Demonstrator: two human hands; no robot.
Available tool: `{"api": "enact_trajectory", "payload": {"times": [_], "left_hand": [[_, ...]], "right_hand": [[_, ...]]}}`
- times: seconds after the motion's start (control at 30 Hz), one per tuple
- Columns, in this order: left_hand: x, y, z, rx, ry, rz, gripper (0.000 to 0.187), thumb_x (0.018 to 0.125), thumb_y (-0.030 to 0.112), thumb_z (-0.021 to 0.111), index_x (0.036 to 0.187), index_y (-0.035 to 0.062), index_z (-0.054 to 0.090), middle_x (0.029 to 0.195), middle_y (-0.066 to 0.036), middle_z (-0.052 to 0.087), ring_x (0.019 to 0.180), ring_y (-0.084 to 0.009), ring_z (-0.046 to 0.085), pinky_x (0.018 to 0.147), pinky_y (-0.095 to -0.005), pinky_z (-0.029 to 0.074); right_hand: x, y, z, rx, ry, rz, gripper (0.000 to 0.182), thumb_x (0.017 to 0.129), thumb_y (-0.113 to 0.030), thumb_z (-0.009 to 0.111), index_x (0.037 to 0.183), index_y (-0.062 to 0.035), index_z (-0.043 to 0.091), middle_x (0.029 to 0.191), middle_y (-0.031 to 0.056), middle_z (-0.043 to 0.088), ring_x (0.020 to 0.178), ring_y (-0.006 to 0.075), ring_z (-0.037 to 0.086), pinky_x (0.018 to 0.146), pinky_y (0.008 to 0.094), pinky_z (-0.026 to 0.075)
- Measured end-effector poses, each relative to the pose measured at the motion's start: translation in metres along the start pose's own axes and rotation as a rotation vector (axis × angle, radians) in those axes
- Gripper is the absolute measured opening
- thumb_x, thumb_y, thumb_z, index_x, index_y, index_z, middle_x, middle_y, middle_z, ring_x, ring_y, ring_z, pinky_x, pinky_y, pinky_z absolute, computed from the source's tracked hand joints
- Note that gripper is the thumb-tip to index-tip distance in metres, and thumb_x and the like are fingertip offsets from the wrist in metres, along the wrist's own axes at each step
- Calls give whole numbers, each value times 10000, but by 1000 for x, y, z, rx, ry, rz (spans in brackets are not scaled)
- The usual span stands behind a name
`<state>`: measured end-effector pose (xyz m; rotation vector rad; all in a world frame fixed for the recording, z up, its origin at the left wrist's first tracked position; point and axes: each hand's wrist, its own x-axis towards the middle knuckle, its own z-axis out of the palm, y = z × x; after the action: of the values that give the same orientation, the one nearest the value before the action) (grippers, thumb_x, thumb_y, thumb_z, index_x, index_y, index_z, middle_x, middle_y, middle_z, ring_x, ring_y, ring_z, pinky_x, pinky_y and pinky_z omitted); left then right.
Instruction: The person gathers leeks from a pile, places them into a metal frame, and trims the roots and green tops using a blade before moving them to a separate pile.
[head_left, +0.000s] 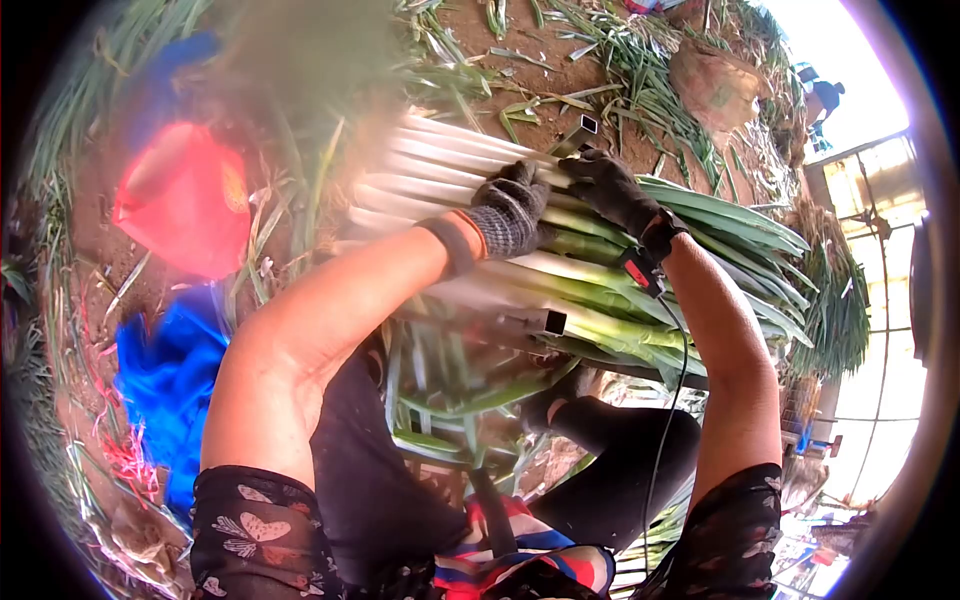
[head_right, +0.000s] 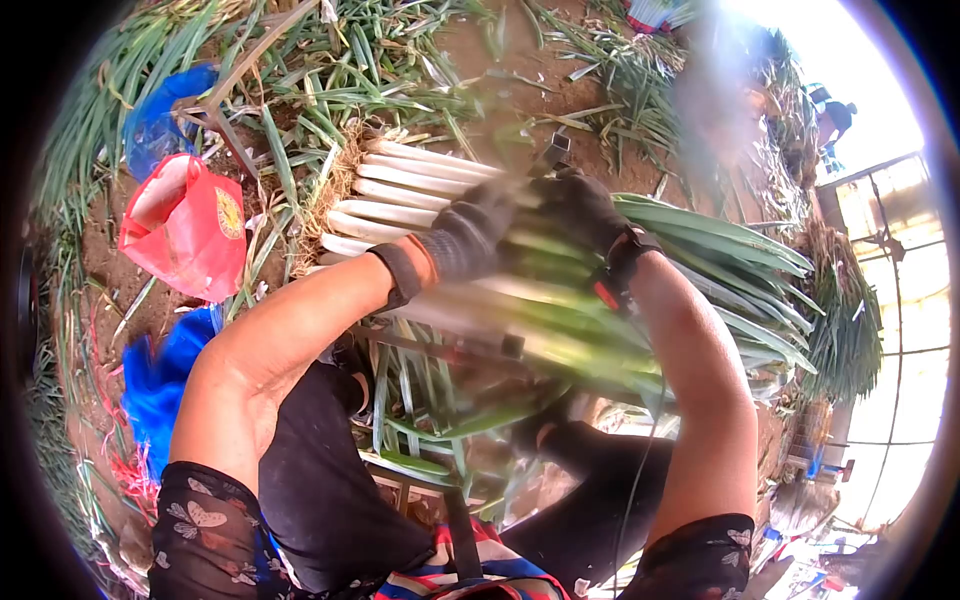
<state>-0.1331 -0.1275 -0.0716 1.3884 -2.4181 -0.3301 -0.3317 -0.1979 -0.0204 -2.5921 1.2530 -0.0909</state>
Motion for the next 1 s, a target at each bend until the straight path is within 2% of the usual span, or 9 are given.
{"api": "enact_trajectory", "payload": {"times": [0.13, 0.3, 0.33, 0.47, 0.5, 0.67, 0.77, 0.87, 1.0], "left_hand": [[-21, -18, -17, 183, -183, -401, 930, 863, 704, 371, 1508, 55, 201, 1570, -211, 140, 1456, -376, 114, 1145, -570, 61], [-31, -35, -41, 63, -339, -386, 907, 896, 678, 351, 1524, 55, 149, 1587, -217, 68, 1474, -377, 27, 1157, -538, 30], [-30, -39, -34, 85, -329, -397, 904, 898, 702, 319, 1537, 92, 131, 1602, -177, 36, 1482, -346, -2, 1113, -647, 28], [-29, -44, -31, 116, -320, -359, 907, 890, 711, 311, 1535, 91, 157, 1604, -166, 59, 1481, -345, 20, 1105, -654, 31], [-29, -44, -32, 131, -351, -360, 945, 884, 716, 321, 1528, 50, 135, 1586, -225, 65, 1474, -372, 27, 1157, -532, 47], [-28, -46, -26, 192, -275, -351, 874, 895, 697, 326, 1530, 109, 204, 1599, -156, 124, 1481, -300, 87, 1133, -526, 100], [-18, -53, -35, 184, -371, -356, 827, 910, 669, 353, 1518, 120, 236, 1589, -111, 183, 1475, -230, 132, 1168, -477, 108], [-43, -114, -8, -63, -40, -252, 631, 989, 500, 375, 1416, 37, 420, 1489, -184, 373, 1426, -307, 263, 1182, -361, 179], [-94, -75, -56, 414, -220, -195, 700, 972, 543, 369, 1442, 24, 359, 1509, -197, 328, 1418, -332, 268, 1172, -405, 193]], "right_hand": [[1, 9, 5, 83, 10, -28, 430, 775, -112, 711, 1201, -94, 655, 1105, 153, 657, 1041, 322, 614, 940, 399, 472], [-7, -19, -16, 34, 2, -73, 505, 788, -202, 704, 1260, -58, 594, 1195, 204, 608, 1110, 358, 576, 969, 412, 447], [-6, -21, -26, -56, -148, 42, 588, 804, -294, 687, 1320, -55, 535, 1216, 227, 584, 1129, 378, 555, 976, 438, 433], [-35, -27, -59, -353, -201, 172, 702, 841, -401, 625, 1388, -12, 420, 1280, 238, 531, 1178, 390, 516, 991, 465, 410], [-48, -27, -66, -487, -239, 217, 726, 854, -419, 605, 1403, 3, 387, 1314, 238, 505, 1196, 392, 501, 1004, 470, 395], [-97, 14, -21, -398, -95, 309, 840, 920, -589, 395, 1506, -18, 206, 1560, 221, 201, 1456, 348, 164, 1172, 480, 74], [-90, 13, -26, -411, -136, 322, 826, 928, -580, 384, 1502, -11, 208, 1560, 219, 204, 1455, 347, 167, 1171, 482, 68], [-94, 17, -16, -408, -46, 314, 816, 916, -619, 371, 1496, -57, 259, 1563, 202, 207, 1457, 351, 160, 1167, 517, 57], [-99, 21, -9, -449, 20, 291, 821, 915, -644, 351, 1500, -74, 265, 1565, 195, 203, 1460, 352, 151, 1170, 527, 46]]}}
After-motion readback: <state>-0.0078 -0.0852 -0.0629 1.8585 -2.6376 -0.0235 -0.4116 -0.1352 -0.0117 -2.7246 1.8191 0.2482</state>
